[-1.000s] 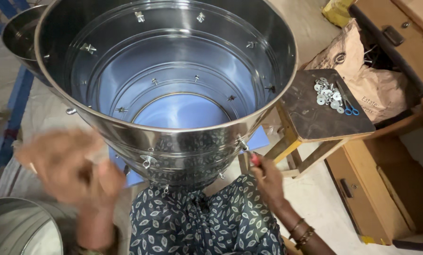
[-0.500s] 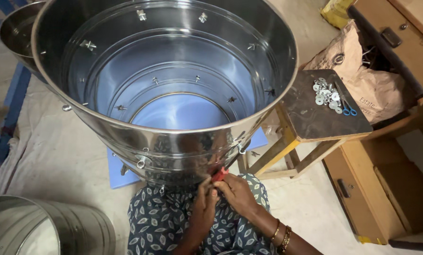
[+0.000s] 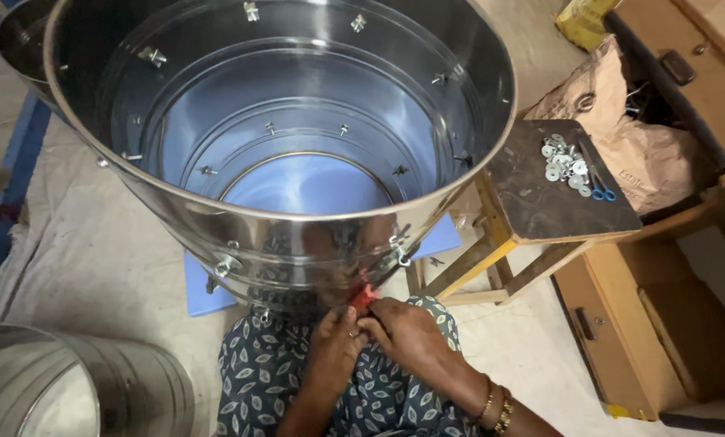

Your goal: The person sits on the floor and assembles a large cylindrical metal container by securing metal rings to its exterior. Using a red-handled screwdriver, they tighten bolts and nuts at multiple points around the container's circumference, rotating the container to access different sections.

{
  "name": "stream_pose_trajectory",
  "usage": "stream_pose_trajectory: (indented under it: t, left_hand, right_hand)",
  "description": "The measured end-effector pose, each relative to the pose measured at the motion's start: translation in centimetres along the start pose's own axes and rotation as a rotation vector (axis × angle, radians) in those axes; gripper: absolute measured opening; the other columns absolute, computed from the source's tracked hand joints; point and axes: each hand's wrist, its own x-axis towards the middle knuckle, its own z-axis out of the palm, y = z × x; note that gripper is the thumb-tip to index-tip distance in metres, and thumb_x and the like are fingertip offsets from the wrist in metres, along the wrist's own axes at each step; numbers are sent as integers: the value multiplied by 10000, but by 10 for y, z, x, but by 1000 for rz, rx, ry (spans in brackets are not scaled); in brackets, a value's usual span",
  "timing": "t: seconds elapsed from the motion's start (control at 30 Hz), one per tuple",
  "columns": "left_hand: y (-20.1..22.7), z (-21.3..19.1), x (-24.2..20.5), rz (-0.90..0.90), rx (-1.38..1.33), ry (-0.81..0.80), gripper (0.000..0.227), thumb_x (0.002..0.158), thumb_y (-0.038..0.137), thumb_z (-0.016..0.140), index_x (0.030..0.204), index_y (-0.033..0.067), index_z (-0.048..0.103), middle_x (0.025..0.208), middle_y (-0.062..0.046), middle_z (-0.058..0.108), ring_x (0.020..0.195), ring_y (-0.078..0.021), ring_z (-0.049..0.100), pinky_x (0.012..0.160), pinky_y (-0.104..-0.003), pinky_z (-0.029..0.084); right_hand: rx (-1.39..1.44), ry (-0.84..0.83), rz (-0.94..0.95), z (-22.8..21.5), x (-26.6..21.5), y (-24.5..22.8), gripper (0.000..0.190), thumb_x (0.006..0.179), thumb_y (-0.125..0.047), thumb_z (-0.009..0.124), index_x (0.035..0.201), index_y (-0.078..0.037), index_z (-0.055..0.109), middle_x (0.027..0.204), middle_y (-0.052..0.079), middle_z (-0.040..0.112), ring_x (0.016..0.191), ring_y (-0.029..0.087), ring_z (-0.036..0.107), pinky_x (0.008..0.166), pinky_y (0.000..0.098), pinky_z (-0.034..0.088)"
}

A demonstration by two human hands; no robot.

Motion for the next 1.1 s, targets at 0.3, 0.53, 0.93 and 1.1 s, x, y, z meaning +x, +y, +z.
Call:
stream_pose_trajectory:
  t: [0.3, 0.53, 0.93, 1.1]
  left_hand:
    - [6, -21, 7, -48, -137, 191, 211, 957, 193, 670, 1087, 38, 612, 1043, -112, 719, 972, -215, 696, 922, -373, 562]
    - [30, -11, -7, 74, -265, 302, 236, 929, 107, 652, 1116, -36, 634, 1085, -163, 734, 975, -252, 725, 904, -365, 581]
    - [153, 65, -78, 967, 284, 426, 324, 961, -118, 655, 1278, -94, 588, 1120, -152, 707, 1040, -171, 672, 986, -304, 550]
    - [177, 112, -84, 1068, 477, 438, 423, 958, -149, 658, 1372, -118, 581, 1136, -139, 709, 1022, -152, 687, 968, -284, 571]
  right_hand:
    - [-400, 512, -514, -104, 35, -25, 252, 876, -124, 752, 1125, -150, 783, 1032, 65, 695, 872, 210, 586, 718, 351, 459]
    - [-539, 446, -718, -134, 45, -25, 358, 819, -102, 737, 1176, -100, 760, 1134, 48, 667, 1037, 238, 584, 857, 395, 450]
    - [-253, 681, -471, -78, 28, 3, 344, 832, 56, 786, 1138, -97, 756, 960, 28, 672, 905, 174, 637, 871, 377, 439]
    - [-181, 724, -346, -53, 23, 3, 359, 820, 64, 754, 1149, -81, 739, 999, 58, 694, 941, 193, 653, 994, 429, 456]
